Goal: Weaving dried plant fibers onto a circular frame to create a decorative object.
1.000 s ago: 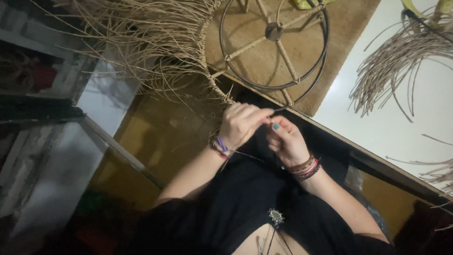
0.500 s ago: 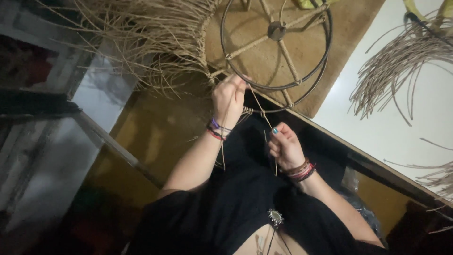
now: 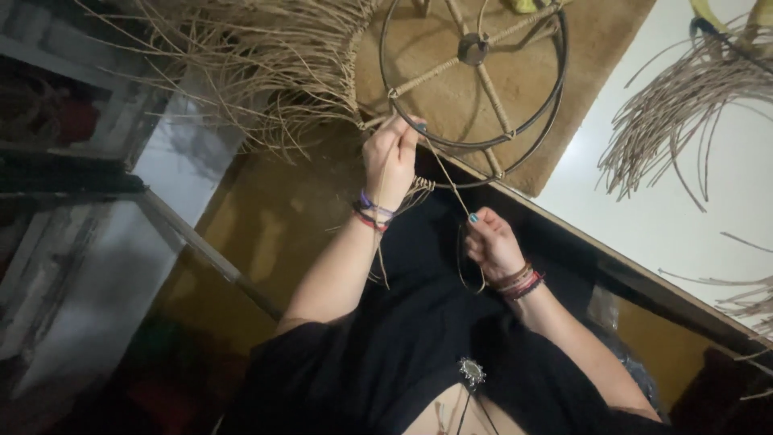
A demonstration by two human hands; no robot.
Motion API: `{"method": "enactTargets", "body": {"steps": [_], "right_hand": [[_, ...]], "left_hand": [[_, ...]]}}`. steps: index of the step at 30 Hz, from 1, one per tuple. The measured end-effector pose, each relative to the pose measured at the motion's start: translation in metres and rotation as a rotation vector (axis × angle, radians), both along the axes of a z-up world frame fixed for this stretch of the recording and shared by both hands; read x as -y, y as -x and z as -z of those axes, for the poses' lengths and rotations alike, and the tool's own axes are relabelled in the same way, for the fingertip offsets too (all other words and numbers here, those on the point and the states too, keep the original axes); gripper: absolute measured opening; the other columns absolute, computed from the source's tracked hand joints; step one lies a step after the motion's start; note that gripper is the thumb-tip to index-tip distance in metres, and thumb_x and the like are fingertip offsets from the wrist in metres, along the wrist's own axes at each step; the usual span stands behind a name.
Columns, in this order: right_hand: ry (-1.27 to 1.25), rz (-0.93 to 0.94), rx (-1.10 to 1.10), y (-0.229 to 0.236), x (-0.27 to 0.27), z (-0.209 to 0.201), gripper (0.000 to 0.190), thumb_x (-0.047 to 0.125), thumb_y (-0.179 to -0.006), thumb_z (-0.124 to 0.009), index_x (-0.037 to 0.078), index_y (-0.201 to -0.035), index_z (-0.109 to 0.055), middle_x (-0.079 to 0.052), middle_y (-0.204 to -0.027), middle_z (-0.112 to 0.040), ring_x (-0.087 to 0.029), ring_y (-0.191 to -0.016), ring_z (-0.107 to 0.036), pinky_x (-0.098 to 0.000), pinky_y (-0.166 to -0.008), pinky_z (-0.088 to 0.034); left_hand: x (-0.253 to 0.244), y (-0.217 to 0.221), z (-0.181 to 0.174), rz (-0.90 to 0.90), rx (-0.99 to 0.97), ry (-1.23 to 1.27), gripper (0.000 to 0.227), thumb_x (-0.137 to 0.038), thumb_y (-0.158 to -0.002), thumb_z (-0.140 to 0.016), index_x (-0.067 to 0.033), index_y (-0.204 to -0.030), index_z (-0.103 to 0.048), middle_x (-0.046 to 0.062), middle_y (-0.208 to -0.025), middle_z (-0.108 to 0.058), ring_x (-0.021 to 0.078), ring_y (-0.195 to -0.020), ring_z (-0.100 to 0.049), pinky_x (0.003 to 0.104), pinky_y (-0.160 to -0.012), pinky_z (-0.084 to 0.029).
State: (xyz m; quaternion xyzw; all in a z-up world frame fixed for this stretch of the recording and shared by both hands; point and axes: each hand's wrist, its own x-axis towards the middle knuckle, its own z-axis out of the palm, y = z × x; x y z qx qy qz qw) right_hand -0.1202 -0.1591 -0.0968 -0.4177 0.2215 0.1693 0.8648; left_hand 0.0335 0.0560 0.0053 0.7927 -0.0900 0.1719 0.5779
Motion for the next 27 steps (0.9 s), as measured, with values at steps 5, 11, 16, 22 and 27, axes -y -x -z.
{"method": "enactTargets", "body": {"steps": [5,11,16,22,27], "right_hand": [[0.117,-0.189,0.075,0.006,-0.008,-0.029,0.014,0.01,-0.103,-0.056,0.0,-0.098,-0.063,0.002,-0.059,-0.043,-0.005,-0.043,-0.045,-0.0175,-0.031,-0.034],[0.807,-0.763,0.382,-0.001,-0.014,-0.071,0.021,0.018,-0.1,-0.06,0.007,-0.087,-0.074,-0.006,-0.061,-0.063,-0.023,-0.054,-0.061,-0.0334,-0.046,-0.046],[1.211,-0.906,0.645,-0.03,0.003,-0.128,0.015,0.022,-0.093,-0.066,0.012,-0.097,-0.076,-0.017,-0.086,-0.076,-0.044,-0.079,-0.072,-0.0526,-0.068,-0.058],[1.665,-0.551,1.261,-0.088,0.005,-0.1,0.028,0.022,-0.097,-0.07,0.014,-0.123,-0.068,-0.004,-0.116,-0.061,-0.024,-0.104,-0.066,-0.035,-0.082,-0.046],[1.611,-0.529,1.32,-0.101,0.0,-0.085,0.017,0.035,-0.106,-0.062,0.022,-0.112,-0.07,0.006,-0.088,-0.059,-0.014,-0.084,-0.063,-0.0331,-0.077,-0.034]], "left_hand": [[-0.009,0.046,-0.022,0.257,0.246,-0.074,0.019,-0.018,-0.101,-0.059,-0.0212,-0.086,-0.071,-0.001,-0.088,-0.071,0.0271,-0.092,-0.07,0.036,-0.086,-0.054],[0.003,0.109,0.02,0.714,0.006,0.165,0.028,-0.019,-0.105,-0.051,-0.0149,-0.08,-0.065,0.002,-0.089,-0.071,0.0261,-0.1,-0.068,0.046,-0.1,-0.047],[0.013,0.114,0.053,0.634,-0.294,0.559,0.046,-0.02,-0.109,-0.035,-0.011,-0.068,-0.052,0.004,-0.07,-0.056,0.0222,-0.076,-0.06,0.035,-0.083,-0.048],[0.018,0.115,0.038,0.464,-0.321,0.719,0.037,-0.021,-0.107,-0.045,-0.0063,-0.075,-0.054,0.008,-0.067,-0.05,0.0172,-0.065,-0.052,0.027,-0.064,-0.042],[0.042,0.126,0.023,0.046,-0.797,0.688,0.026,-0.01,-0.097,-0.067,-0.0009,-0.121,-0.06,0.003,-0.086,-0.059,-0.0038,-0.053,-0.04,0.01,-0.041,-0.033]]}}
